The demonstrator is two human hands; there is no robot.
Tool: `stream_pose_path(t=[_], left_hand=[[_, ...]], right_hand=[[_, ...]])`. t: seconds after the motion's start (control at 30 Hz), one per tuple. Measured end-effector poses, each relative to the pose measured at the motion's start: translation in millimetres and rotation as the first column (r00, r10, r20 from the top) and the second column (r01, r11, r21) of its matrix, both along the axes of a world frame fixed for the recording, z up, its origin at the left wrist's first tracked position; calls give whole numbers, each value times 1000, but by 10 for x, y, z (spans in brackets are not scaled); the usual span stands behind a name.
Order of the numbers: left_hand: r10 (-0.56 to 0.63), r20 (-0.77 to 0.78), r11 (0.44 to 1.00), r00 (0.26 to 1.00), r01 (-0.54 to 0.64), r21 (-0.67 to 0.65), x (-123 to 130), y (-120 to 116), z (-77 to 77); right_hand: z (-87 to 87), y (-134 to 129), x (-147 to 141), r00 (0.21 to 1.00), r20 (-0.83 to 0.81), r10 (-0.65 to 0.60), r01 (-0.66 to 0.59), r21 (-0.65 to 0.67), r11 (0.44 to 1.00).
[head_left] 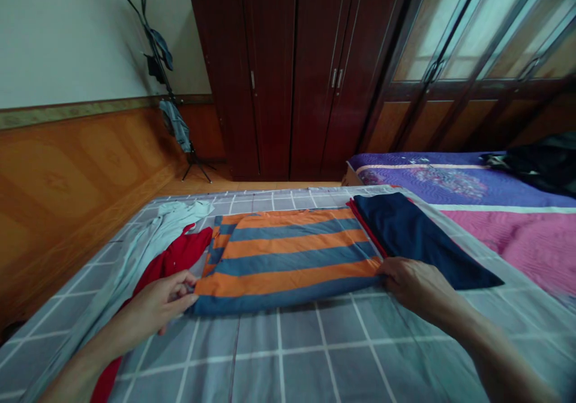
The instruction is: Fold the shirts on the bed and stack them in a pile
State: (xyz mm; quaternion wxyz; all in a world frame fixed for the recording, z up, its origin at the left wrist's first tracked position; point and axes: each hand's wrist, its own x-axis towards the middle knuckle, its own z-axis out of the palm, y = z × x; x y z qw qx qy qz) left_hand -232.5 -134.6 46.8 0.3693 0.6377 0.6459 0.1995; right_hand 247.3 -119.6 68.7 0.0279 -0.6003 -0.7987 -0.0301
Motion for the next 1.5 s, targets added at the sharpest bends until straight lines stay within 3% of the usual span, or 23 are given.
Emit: stream_pose_path(t=[0.1, 0.13, 0.2, 0.27, 0.33, 0.4, 0.47, 0.63, 0.77, 0.83, 0.9, 0.97, 1.07, 1.13, 1.2, 1.33, 1.4, 1.5], left_hand=[[89, -185, 955, 979, -32, 294, 127, -1, -11], [98, -229, 915, 968, 4, 404, 217, -9, -19], [12, -333, 819, 943, 182, 544, 430, -30, -68], [-130, -477, 720, 869, 414, 558, 627, -48, -169], [-209, -609, 680, 765, 561, 472, 743, -59, -305], [-223, -683, 718, 695, 591, 368, 764, -69, -439], [-202, -713, 779, 671, 552, 299, 718, -85, -541], [-155, -720, 837, 676, 477, 267, 577, -104, -566], [-174, -702, 838, 691, 479, 263, 653, 38, -328], [-189, -693, 808, 695, 511, 292, 786, 190, -196], [-217, -683, 768, 698, 554, 322, 953, 386, -127], [-235, -670, 757, 704, 565, 328, 1107, 592, -145], [-220, -651, 818, 727, 500, 283, 1230, 825, -283], [-220, -640, 848, 737, 468, 248, 1236, 894, -376], [-228, -632, 851, 741, 467, 241, 1214, 903, -429], [-236, -617, 847, 750, 471, 248, 1190, 872, -431], [-233, -610, 848, 757, 466, 255, 1199, 871, -425], [-218, -612, 849, 760, 457, 265, 1210, 889, -443]], right_hand=[[59, -101, -74, 976, -127, 174, -172, 30, 985], [76, -137, -147, 958, -179, 226, -218, 62, 974], [101, -206, -382, 926, -261, 274, -261, 85, 962], [83, -253, -695, 907, -296, 301, -300, 50, 953], [-4, -252, -983, 892, -274, 360, -373, 3, 928], [-160, -202, -1134, 886, -245, 393, -415, -44, 909], [-349, -129, -1095, 911, -213, 353, -377, -85, 922], [-655, -40, -533, 987, -115, 110, -113, -22, 993], [-583, -22, -372, 995, -97, 8, -4, 45, 999], [-497, 17, -527, 994, -105, 12, -7, 42, 999], [-434, 86, -794, 986, -133, 96, -92, 34, 995], [-417, 188, -1068, 958, -171, 228, -227, 24, 974], [-468, 400, -1230, 926, -205, 316, -326, -13, 945], [-515, 557, -1096, 953, -197, 230, -241, -33, 970], [-543, 694, -838, 983, -168, 74, -80, -34, 996], [-498, 843, -535, 981, -96, -168, 170, 8, 985], [-448, 843, -699, 982, -84, -170, 174, 47, 984], [-424, 803, -1267, 989, -142, 47, -36, 77, 996]])
